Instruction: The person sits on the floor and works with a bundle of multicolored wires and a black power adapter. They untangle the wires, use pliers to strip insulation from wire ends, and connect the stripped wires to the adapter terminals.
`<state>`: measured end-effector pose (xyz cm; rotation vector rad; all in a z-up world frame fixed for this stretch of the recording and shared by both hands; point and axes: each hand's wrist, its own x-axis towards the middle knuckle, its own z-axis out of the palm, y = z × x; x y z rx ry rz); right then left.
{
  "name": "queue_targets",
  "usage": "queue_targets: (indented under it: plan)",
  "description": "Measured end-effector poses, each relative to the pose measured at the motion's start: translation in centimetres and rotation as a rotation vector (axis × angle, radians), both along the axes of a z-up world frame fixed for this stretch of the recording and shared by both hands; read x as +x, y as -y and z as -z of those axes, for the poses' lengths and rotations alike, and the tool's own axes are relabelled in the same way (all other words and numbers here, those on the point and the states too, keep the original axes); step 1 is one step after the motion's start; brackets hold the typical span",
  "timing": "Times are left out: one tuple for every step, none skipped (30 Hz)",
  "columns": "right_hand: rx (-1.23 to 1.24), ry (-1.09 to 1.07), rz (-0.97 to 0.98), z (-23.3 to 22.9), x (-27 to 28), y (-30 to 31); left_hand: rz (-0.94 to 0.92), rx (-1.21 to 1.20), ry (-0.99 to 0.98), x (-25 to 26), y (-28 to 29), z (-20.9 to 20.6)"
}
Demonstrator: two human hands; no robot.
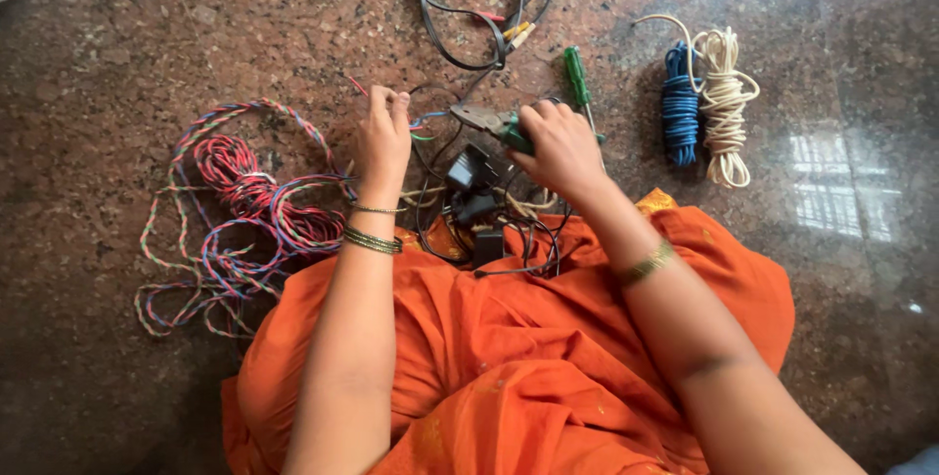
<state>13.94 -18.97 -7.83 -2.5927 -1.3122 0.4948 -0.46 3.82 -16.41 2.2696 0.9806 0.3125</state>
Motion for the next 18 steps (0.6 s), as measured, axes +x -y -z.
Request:
queue_targets:
  plan:
    - [0.012, 0.035, -0.008, 0.7, -0.1, -0.4, 0.026, 0.007, 0.001, -0.1, 0.0, 0.4]
    - [0.024, 0.069, -0.017, 1.3, -0.3, -0.6, 0.052, 0.015, 0.003, -0.1, 0.1, 0.7]
    - [0.034, 0.082, -0.015, 1.8, -0.4, -0.7, 0.063, -0.009, 0.002, -0.1, 0.3, 0.8]
    - [0.045, 0.095, -0.014, 2.3, -0.5, -0.8, 0.073, -0.033, 0.001, 0.0, 0.5, 1.0]
    - [0.053, 0.104, -0.014, 2.4, -0.7, -0.9, 0.083, -0.058, -0.004, 0.0, 0.7, 1.1]
    - [0.075, 0.122, -0.019, 2.4, -0.8, -0.9, 0.097, -0.04, 0.023, 0.2, 0.7, 0.9]
    - [0.097, 0.137, -0.024, 2.6, -0.8, -0.9, 0.11, -0.021, 0.048, 0.2, 0.6, 0.3]
    - [0.119, 0.152, -0.029, 2.6, -0.9, -0.9, 0.124, -0.003, 0.073, 0.4, 0.6, -0.5]
    - [0.251, 0.199, -0.034, 2.3, -1.1, -1.2, 0.14, 0.16, 0.096, 0.6, 0.6, -1.8]
    - [0.383, 0.248, -0.04, 2.0, -1.3, -1.5, 0.156, 0.323, 0.121, 0.8, 0.7, -3.4]
    - [0.501, 0.307, -0.021, 1.6, -1.6, -1.3, 0.198, 0.474, 0.159, 1.6, 1.2, -5.1]
    - [0.465, 0.24, -0.085, 1.5, -2.3, -1.7, 0.233, 0.442, 0.187, 2.3, 1.6, -7.1]
    - [0.425, 0.167, -0.143, 1.5, -3.1, -2.1, 0.271, 0.403, 0.212, 3.0, 2.7, -9.2]
    - [0.37, 0.083, -0.188, 1.6, -3.7, -2.3, 0.335, 0.319, 0.254, 3.3, 4.5, -11.3]
    - [0.373, 0.077, -0.247, 1.9, -4.8, -3.1, 0.39, 0.235, 0.295, 2.9, 6.5, -13.5]
    - [0.364, 0.059, -0.311, 2.2, -6.1, -3.6, 0.444, 0.149, 0.333, 2.4, 8.8, -15.6]
    - [0.359, 0.044, -0.384, 2.6, -7.5, -4.1, 0.538, -0.002, 0.386, 2.1, 11.5, -17.5]
    - [0.377, 0.058, -0.437, 2.9, -9.0, -3.8, 0.63, -0.156, 0.436, 1.8, 14.7, -19.1]
